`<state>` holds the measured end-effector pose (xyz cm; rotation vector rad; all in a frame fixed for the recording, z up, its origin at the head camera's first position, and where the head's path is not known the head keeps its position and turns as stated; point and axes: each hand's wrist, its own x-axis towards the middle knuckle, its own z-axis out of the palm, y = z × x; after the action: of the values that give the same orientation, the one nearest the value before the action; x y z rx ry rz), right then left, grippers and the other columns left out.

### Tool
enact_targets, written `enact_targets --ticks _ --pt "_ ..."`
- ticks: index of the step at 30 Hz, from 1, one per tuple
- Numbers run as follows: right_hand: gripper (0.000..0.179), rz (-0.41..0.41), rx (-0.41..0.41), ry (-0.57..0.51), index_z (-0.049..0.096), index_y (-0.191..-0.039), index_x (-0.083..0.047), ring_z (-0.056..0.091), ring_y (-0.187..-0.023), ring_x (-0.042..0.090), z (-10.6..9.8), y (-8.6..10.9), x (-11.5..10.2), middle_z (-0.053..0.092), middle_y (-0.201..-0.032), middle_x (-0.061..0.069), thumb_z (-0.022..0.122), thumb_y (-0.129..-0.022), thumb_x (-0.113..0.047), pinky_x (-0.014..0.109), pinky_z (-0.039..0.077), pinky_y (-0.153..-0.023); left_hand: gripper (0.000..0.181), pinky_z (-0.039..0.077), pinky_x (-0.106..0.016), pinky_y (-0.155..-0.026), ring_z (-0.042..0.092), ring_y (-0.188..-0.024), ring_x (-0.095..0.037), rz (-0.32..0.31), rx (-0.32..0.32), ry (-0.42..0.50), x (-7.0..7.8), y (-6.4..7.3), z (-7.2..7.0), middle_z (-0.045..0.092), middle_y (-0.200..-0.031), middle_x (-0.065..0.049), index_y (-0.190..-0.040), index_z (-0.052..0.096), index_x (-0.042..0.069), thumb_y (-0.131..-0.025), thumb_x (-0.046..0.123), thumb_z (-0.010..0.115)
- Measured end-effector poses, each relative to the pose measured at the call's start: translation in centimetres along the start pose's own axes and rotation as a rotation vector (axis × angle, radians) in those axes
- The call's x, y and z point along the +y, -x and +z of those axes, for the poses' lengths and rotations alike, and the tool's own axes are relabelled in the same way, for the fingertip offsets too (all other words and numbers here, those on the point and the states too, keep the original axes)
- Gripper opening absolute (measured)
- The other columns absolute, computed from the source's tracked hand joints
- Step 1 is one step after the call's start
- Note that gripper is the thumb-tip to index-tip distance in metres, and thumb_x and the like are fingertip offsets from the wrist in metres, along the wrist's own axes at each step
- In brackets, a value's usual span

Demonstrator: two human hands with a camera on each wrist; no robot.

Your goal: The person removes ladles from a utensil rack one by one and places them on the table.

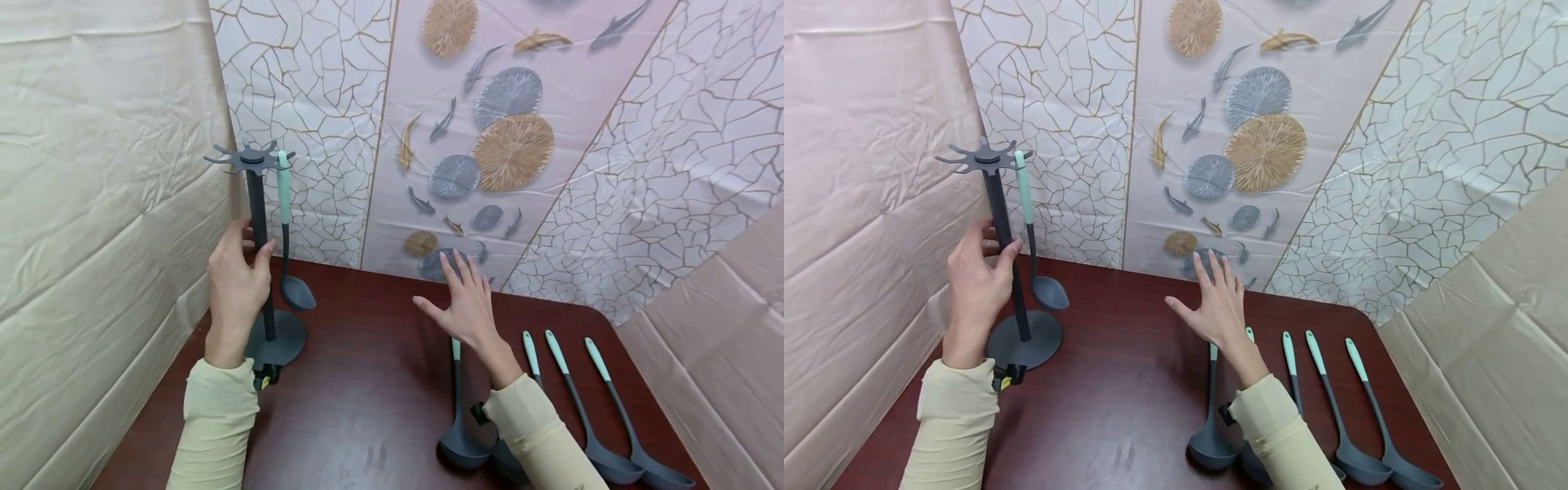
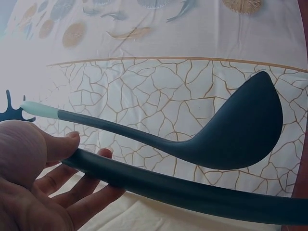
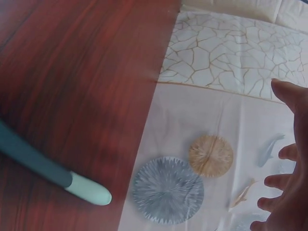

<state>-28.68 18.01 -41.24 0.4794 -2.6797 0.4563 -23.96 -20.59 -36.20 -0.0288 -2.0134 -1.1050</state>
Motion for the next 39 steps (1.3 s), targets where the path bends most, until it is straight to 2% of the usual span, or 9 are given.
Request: enact_targets --ticks 7,11,19,27,34,39 --pt "0.102 0.007 0.01 -0.043 0.021 -0.171 -0.029 0.012 -0.162 0.035 -0.6 -0.7 -0.8 0.022 -0.175 0.01 0.069 -0.091 -0.069 0.075 0.017 -0.12 0.04 0.06 -0.053 -0.083 0.073 -0.101 -0.037 -0.011 -0.007 0.02 0.0 0.0 0.3 0.067 -0.119 -0.02 -0.137 0.061 0.0 -0.1 0.008 0.073" --pt "0.1 -0.007 0.027 -0.071 0.023 -0.17 -0.029 0.019 -0.16 0.037 -1.2 -1.3 -1.6 0.027 -0.173 0.013 0.07 -0.092 -0.068 0.075 0.021 -0.119 0.041 0.061 -0.055 -0.084 0.073 -0.101 -0.037 -0.012 0.004 0.032 0.0 0.0 0.5 0.067 -0.12 -0.022 -0.139 0.06 -0.001 -0.101 0.007 0.072" --pt "0.097 -0.018 0.056 -0.146 0.027 -0.17 -0.029 0.027 -0.157 0.037 -2.1 -2.1 -3.3 0.03 -0.172 0.007 0.072 -0.091 -0.064 0.072 0.026 -0.118 0.039 0.061 -0.055 -0.085 0.074 -0.102 -0.036 0.007 0.015 0.057 0.2 0.0 0.9 0.068 -0.12 -0.021 -0.14 0.06 -0.001 -0.103 0.006 0.069" --pt "0.094 -0.007 0.044 -0.223 0.026 -0.169 -0.035 0.028 -0.157 0.033 -2.4 -2.2 -5.0 0.031 -0.172 0.003 0.067 -0.092 -0.071 0.076 0.029 -0.113 0.038 0.06 -0.053 -0.084 0.074 -0.102 -0.035 0.017 0.022 0.077 0.1 0.0 1.3 0.068 -0.12 -0.018 -0.14 0.062 0.001 -0.103 0.004 0.068" --pt "0.091 -0.022 0.047 -0.243 0.029 -0.168 -0.034 0.03 -0.156 0.031 -2.5 -2.4 -6.5 0.033 -0.171 -0.001 0.066 -0.093 -0.07 0.074 0.03 -0.114 0.037 0.059 -0.052 -0.084 0.072 -0.103 -0.037 0.058 -0.008 0.071 0.1 0.0 1.6 0.068 -0.121 -0.019 -0.139 0.063 0.002 -0.103 0.006 0.068" --pt "0.091 -0.046 0.032 -0.251 0.031 -0.168 -0.032 0.031 -0.156 0.03 -2.6 -2.7 -7.5 0.034 -0.171 0.001 0.065 -0.094 -0.069 0.073 0.03 -0.115 0.038 0.059 -0.051 -0.085 0.072 -0.104 -0.034 0.041 -0.039 0.075 0.0 0.2 1.6 0.068 -0.121 -0.017 -0.142 0.062 0.005 -0.105 0.009 0.066"
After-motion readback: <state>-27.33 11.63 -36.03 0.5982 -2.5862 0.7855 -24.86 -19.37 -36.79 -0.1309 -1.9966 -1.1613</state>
